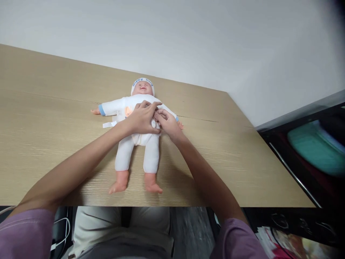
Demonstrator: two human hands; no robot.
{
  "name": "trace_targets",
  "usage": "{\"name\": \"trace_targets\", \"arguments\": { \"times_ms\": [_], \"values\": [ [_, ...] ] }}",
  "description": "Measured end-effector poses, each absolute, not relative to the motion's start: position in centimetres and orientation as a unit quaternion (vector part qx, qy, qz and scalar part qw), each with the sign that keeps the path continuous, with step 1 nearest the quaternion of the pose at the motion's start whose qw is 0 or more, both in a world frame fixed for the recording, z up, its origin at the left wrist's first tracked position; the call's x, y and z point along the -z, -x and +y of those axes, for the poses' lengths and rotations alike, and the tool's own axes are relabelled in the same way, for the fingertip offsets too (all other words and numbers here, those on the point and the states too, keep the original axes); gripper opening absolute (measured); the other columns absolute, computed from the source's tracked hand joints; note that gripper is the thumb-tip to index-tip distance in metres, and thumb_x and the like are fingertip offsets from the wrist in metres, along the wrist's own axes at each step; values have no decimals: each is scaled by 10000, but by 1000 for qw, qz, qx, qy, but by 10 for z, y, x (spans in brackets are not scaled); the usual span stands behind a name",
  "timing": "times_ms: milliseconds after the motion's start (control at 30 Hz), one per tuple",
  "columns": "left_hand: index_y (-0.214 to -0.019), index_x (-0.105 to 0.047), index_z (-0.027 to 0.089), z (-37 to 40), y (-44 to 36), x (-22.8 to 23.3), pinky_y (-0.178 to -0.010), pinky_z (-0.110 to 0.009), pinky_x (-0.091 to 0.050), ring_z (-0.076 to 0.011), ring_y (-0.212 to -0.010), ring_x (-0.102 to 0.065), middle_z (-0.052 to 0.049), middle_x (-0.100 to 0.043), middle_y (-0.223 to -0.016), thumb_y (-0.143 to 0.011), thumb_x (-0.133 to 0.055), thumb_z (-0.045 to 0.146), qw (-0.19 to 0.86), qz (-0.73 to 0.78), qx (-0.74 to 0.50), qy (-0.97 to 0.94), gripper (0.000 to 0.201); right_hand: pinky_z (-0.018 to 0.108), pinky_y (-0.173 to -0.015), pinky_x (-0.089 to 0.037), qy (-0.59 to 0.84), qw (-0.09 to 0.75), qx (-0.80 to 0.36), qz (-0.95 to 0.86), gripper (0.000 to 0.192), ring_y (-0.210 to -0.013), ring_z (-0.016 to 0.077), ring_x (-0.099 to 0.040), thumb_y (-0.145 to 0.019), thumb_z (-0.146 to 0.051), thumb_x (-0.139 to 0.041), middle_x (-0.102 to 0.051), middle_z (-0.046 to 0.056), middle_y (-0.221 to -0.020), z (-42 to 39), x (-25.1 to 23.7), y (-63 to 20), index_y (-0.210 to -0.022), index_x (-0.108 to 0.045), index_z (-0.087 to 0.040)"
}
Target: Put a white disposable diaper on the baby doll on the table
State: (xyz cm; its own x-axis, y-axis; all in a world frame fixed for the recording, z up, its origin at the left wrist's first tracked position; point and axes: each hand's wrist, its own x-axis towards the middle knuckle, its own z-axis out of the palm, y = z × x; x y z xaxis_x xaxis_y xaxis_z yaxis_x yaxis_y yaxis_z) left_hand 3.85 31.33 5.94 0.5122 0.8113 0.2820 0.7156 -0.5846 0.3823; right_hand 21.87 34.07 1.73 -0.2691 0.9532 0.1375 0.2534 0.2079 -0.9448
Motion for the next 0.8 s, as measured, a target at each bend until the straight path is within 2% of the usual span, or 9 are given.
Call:
{"name": "trace_targets", "arguments": {
  "times_ms": [67,133,233,333,400,467,567,700,800],
  "values": [
    [-1682,-425,167,315,-38,-57,-1253,-632,-385,-469,-1508,-485,-189,-729,-1537,-805,-849,482,118,436,-228,-862,1024,350,-822,-613,453,429,-403,-669,459,-876,211,-682,-980,-720,-669,-697,31,-939,326,-13,-221,-1022,-648,-263],
    [-1688,-410,189,318,-36,-55,-1245,-650,-395,-467,-1489,-497,-179,-736,-1528,-806,-851,464,128,430,-235,-862,1024,417,-987,-641,444,470,-316,-694,431,-1037,247,-731,-1050,-665,-628,-754,90,-1157,307,-8,-225,-1169,-719,-261],
    [-1707,-391,223,324,-28,-55,-1240,-658,-423,-462,-1476,-514,-179,-729,-1537,-807,-872,484,158,405,-244,-867,1053,561,-1297,-505,393,474,-171,-769,447,-1435,325,-664,-1156,-543,-494,-706,145,-1512,285,-1,-233,-1404,-755,-278],
    [-1732,-370,257,327,-16,-64,-1232,-604,-480,-427,-1502,-553,-182,-695,-1577,-796,-913,524,221,360,-247,-872,1114,623,-1387,-404,332,418,-124,-836,560,-1625,344,-542,-1190,-519,-387,-617,126,-1706,280,6,-240,-1639,-639,-298],
    [-1720,-404,264,326,-8,-71,-1203,-538,-529,-387,-1520,-593,-183,-658,-1622,-869,-876,554,266,342,-267,-861,1015,615,-1391,-407,309,404,-124,-852,613,-1647,333,-530,-1202,-534,-339,-593,113,-1747,283,8,-242,-1717,-566,-293],
    [-1657,-492,261,322,1,-73,-1197,-483,-548,-347,-1531,-613,-168,-634,-1656,-1004,-746,582,280,349,-313,-838,770,605,-1393,-411,302,404,-127,-854,656,-1653,323,-531,-1207,-574,-290,-590,105,-1758,286,8,-244,-1743,-540,-290],
    [-1511,-606,248,314,21,-60,-1264,-482,-502,-311,-1488,-630,-138,-674,-1607,-1118,-565,571,213,406,-383,-802,511,606,-1385,-425,307,407,-139,-849,723,-1647,322,-543,-1201,-645,-225,-597,100,-1756,287,6,-245,-1741,-546,-290],
    [-1425,-637,247,301,64,-25,-1235,-521,-509,-315,-1361,-658,-141,-720,-1485,-1109,-533,507,124,489,-391,-770,422,608,-1366,-446,323,433,-150,-828,719,-1616,325,-579,-1204,-640,-197,-657,106,-1695,283,6,-246,-1672,-619,-294],
    [-1391,-635,246,292,94,-8,-1171,-538,-536,-324,-1267,-672,-145,-728,-1450,-1070,-562,446,98,534,-366,-756,386,601,-1344,-456,346,478,-127,-798,610,-1564,329,-619,-1217,-576,-272,-716,117,-1604,281,2,-244,-1544,-707,-300]
  ]
}}
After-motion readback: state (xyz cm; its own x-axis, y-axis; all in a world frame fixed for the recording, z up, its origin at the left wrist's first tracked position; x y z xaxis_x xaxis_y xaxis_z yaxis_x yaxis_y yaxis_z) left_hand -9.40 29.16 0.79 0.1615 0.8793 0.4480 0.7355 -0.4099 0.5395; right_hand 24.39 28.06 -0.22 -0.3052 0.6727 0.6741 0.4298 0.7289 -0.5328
